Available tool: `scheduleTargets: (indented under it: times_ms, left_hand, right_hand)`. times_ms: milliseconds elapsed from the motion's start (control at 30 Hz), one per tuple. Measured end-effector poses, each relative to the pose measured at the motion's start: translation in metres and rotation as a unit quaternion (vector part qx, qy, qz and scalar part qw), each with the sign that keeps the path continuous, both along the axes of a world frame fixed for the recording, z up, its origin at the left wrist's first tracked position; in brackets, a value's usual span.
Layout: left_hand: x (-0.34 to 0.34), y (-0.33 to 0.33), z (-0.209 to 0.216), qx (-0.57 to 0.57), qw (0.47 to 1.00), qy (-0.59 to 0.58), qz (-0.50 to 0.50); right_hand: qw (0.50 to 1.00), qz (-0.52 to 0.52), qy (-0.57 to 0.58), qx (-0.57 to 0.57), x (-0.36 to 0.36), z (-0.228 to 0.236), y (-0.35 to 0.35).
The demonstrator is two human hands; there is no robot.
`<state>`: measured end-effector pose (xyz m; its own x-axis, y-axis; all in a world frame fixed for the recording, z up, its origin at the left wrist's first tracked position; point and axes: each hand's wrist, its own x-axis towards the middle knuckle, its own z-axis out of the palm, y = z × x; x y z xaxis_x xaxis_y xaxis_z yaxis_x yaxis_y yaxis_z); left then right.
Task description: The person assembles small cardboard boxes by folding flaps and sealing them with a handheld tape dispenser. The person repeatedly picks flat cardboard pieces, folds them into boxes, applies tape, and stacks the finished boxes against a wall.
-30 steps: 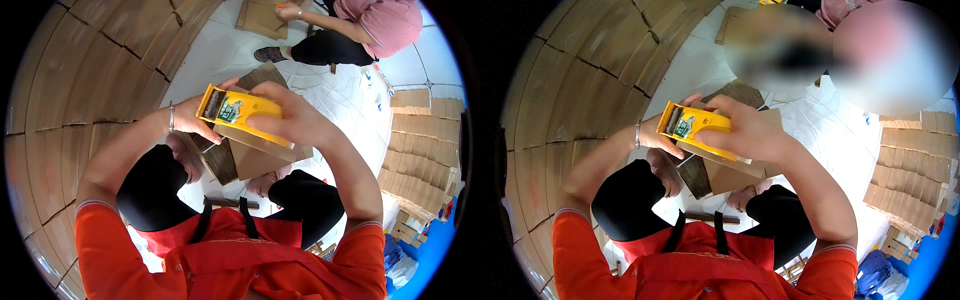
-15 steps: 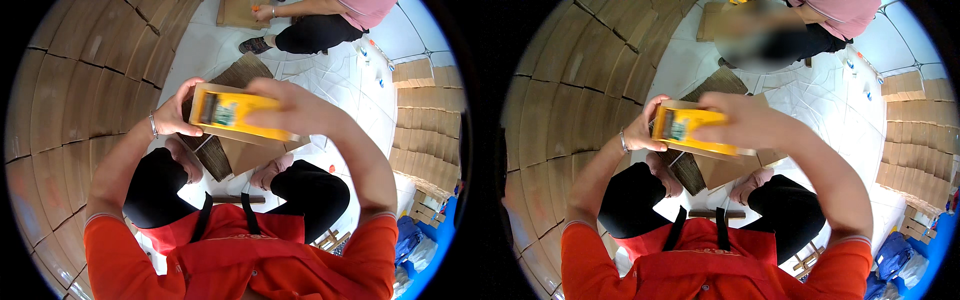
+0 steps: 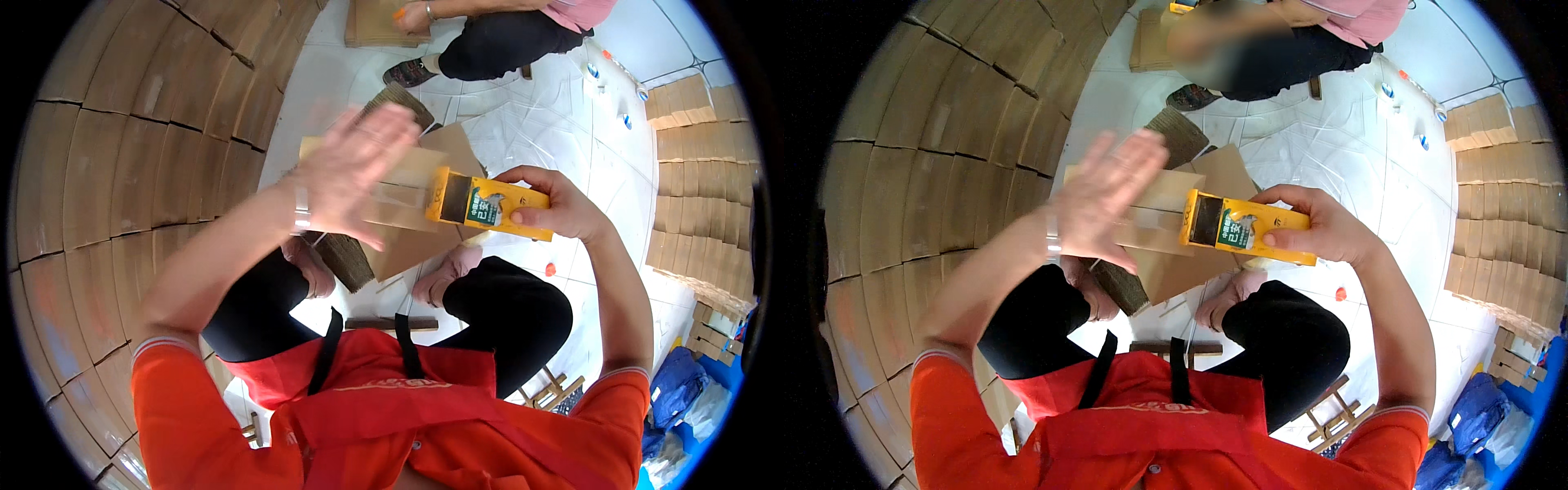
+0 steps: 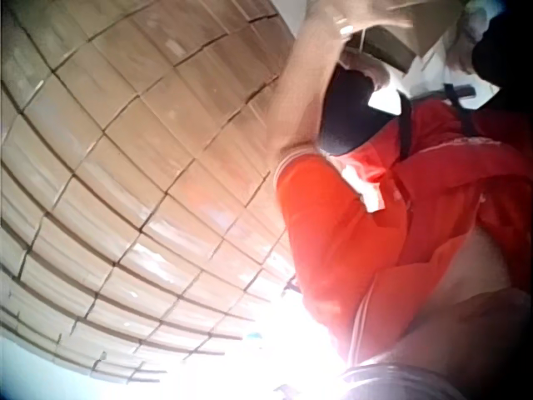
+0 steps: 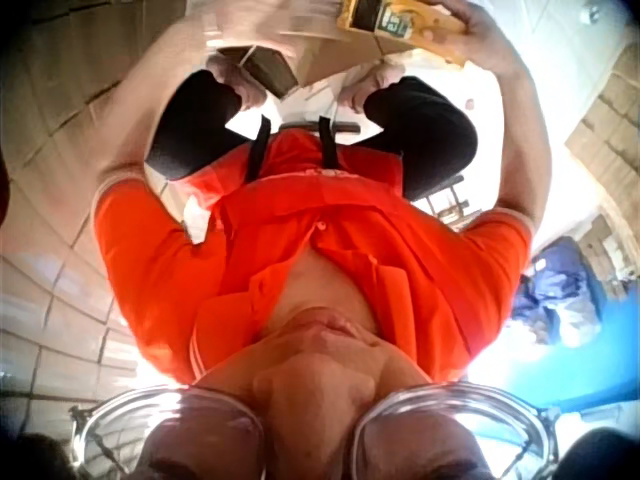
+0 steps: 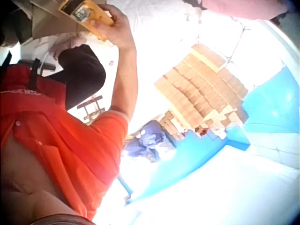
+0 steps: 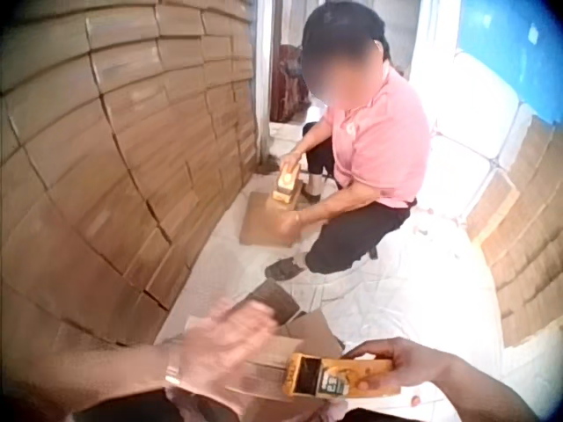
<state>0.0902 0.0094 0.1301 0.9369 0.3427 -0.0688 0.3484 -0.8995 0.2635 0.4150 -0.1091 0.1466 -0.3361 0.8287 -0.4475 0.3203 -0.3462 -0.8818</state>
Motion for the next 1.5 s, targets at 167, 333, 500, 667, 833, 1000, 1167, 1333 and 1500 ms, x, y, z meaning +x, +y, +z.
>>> scheduleTargets:
  times_ms: [167,333,500,667,833,1000,1167,1333,1500]
  left_hand:
    - [0.025,-0.011,-0.029,0.011,0.997,-0.005,-0.073]
    - [0.028,-0.005,-0.03,0.014,0.988,-0.052,-0.144]
    - [0.039,0.0,-0.035,0.028,0.963,-0.045,-0.263]
    - [0.088,-0.002,-0.015,0.051,0.922,0.107,-0.369]
    - [0.149,-0.033,-0.007,0.106,0.81,0.442,-0.369]
    - [0.136,-0.037,0.004,0.112,0.843,0.427,-0.308]
    - [0.053,-0.008,0.055,0.008,0.987,0.157,-0.009]
    - [-0.044,-0.01,0.018,-0.042,0.959,0.175,0.22]
    - [-0.051,-0.027,0.044,0.062,0.87,0.137,0.469]
  right_hand:
    - [1.0,0.005,-0.021,0.0,0.023,0.009,-0.011]
    - [0.988,-0.038,-0.149,-0.033,0.071,0.026,-0.041]
    - [0.952,0.068,-0.297,0.035,0.023,-0.009,-0.013]
    - [0.865,0.169,-0.464,0.089,-0.056,-0.044,0.001]
    - [0.893,-0.003,-0.441,0.094,-0.051,-0.014,-0.03]
    - [0.894,-0.408,-0.174,0.059,-0.038,-0.006,-0.072]
    - [0.856,-0.499,-0.044,0.131,-0.016,-0.041,-0.095]
    - [0.873,-0.466,0.04,0.141,-0.015,-0.073,-0.079]
    - [0.861,-0.486,0.06,0.136,-0.02,-0.079,-0.071]
